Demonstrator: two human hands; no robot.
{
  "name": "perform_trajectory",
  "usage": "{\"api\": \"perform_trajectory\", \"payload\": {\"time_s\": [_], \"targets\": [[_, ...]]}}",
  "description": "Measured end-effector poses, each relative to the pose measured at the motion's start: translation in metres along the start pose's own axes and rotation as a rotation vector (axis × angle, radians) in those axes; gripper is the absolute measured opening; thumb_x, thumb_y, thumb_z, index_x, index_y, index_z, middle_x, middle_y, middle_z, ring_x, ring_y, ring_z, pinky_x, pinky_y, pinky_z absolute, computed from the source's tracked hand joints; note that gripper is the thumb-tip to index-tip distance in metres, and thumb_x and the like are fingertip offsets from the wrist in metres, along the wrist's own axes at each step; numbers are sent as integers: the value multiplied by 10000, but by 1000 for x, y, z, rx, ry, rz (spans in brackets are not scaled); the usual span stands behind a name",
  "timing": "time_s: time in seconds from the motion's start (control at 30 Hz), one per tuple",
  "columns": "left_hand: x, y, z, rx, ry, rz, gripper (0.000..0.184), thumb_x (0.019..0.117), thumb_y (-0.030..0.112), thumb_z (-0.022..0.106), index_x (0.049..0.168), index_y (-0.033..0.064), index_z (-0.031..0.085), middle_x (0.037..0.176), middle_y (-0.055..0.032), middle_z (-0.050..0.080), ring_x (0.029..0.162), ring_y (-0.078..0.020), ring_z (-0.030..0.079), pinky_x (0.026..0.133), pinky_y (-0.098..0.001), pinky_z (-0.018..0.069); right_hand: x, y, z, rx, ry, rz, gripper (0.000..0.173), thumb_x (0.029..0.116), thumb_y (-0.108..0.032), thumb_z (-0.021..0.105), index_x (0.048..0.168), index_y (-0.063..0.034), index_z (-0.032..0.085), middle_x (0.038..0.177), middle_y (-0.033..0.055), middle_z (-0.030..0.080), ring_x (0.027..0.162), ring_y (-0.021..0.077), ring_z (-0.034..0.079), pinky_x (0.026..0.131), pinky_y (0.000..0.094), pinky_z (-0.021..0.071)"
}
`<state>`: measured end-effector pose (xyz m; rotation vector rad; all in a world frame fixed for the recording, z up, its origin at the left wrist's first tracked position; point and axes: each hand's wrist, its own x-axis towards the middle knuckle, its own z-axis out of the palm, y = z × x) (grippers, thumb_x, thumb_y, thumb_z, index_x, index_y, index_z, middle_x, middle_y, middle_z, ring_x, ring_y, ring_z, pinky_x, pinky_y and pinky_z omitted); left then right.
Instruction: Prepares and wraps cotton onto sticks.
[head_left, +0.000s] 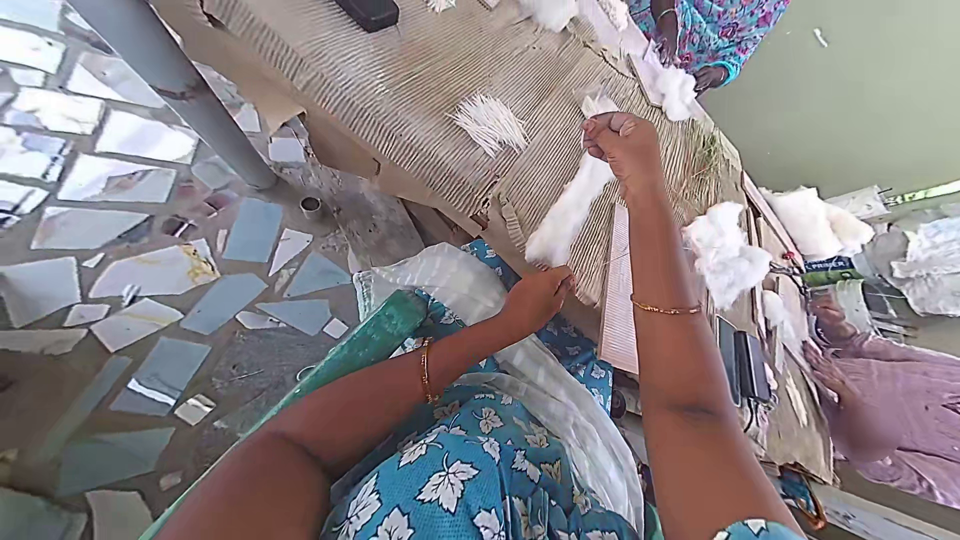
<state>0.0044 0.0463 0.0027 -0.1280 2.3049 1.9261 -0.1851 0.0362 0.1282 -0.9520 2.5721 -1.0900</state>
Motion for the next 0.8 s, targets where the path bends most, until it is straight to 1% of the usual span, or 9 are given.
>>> {"api": "perform_trajectory", "payload": {"time_s": [0.2, 0.33, 0.43, 0.5, 0.53, 0.57, 0.67, 0.73, 0.8], "targets": [[-3, 3, -5, 39, -38, 53, 377, 1145, 235, 322, 1247, 9, 606, 936, -147, 655, 867, -272, 644, 858, -461, 516, 47, -39, 75, -522, -174, -47, 233, 1013, -226, 640, 1077, -22, 735, 1020, 144, 714, 965, 263, 663, 892, 486, 496], [-8, 8, -8, 48, -65, 64, 367, 1140, 198, 321, 1285, -11, 587, 1009, -198, 676, 966, -333, 665, 920, -515, 501, 60, -52, 92, -661, -276, -22, 262, 1015, -247, 636, 1106, -21, 734, 1101, 169, 714, 1071, 315, 667, 934, 546, 499], [-6, 10, -10, 53, -74, 54, 376, 1147, 221, 303, 1275, 5, 584, 995, -178, 673, 946, -314, 665, 901, -497, 510, 44, -63, 79, -724, -224, -87, 281, 1040, -232, 579, 1181, -32, 719, 1162, 174, 707, 1116, 327, 661, 936, 550, 499], [-5, 10, -10, 45, -72, 58, 381, 1149, 231, 302, 1259, 7, 590, 969, -165, 664, 906, -293, 655, 876, -472, 515, 0, -95, 56, -854, -242, -63, 375, 1084, -217, 485, 1391, -44, 616, 1396, 172, 622, 1314, 326, 577, 1073, 512, 449], [-4, 10, -10, 46, -70, 58, 383, 1148, 231, 306, 1266, 10, 595, 963, -163, 667, 894, -288, 656, 871, -466, 518, -16, -133, 38, -967, -461, 122, 457, 1121, -225, 396, 1553, -78, 413, 1594, 143, 419, 1485, 301, 384, 1186, 478, 330], [-3, 9, -10, 50, -71, 58, 387, 1148, 237, 307, 1276, 15, 597, 961, -157, 673, 890, -281, 660, 869, -463, 521, -30, -111, 38, -928, -232, -89, 399, 1071, -214, 518, 1422, -38, 591, 1427, 203, 584, 1346, 371, 535, 1092, 533, 426], [-5, 6, -6, 51, -53, 67, 363, 1141, 215, 336, 1220, 4, 621, 912, -144, 668, 849, -265, 653, 842, -457, 523, -83, -118, 20, -932, -287, -207, 355, 961, -203, 728, 1256, -15, 676, 1203, 250, 653, 1114, 422, 634, 915, 558, 511], [-18, 21, -4, 120, -51, -6, 314, 1119, 146, 388, 1152, -39, 639, 939, -191, 667, 896, -306, 652, 853, -479, 511, -133, -128, 18, -928, -321, -358, 246, 911, -208, 790, 1080, -48, 710, 978, 174, 673, 869, 337, 677, 714, 473, 542], [-29, 50, -15, 274, -208, -157, 344, 1134, 137, 363, 1325, -36, 591, 1165, -228, 669, 1116, -325, 644, 1000, -475, 478, -169, -144, 27, -882, -420, -538, 147, 879, -184, 793, 921, -79, 698, 865, 88, 622, 801, 250, 632, 600, 375, 469]]}}
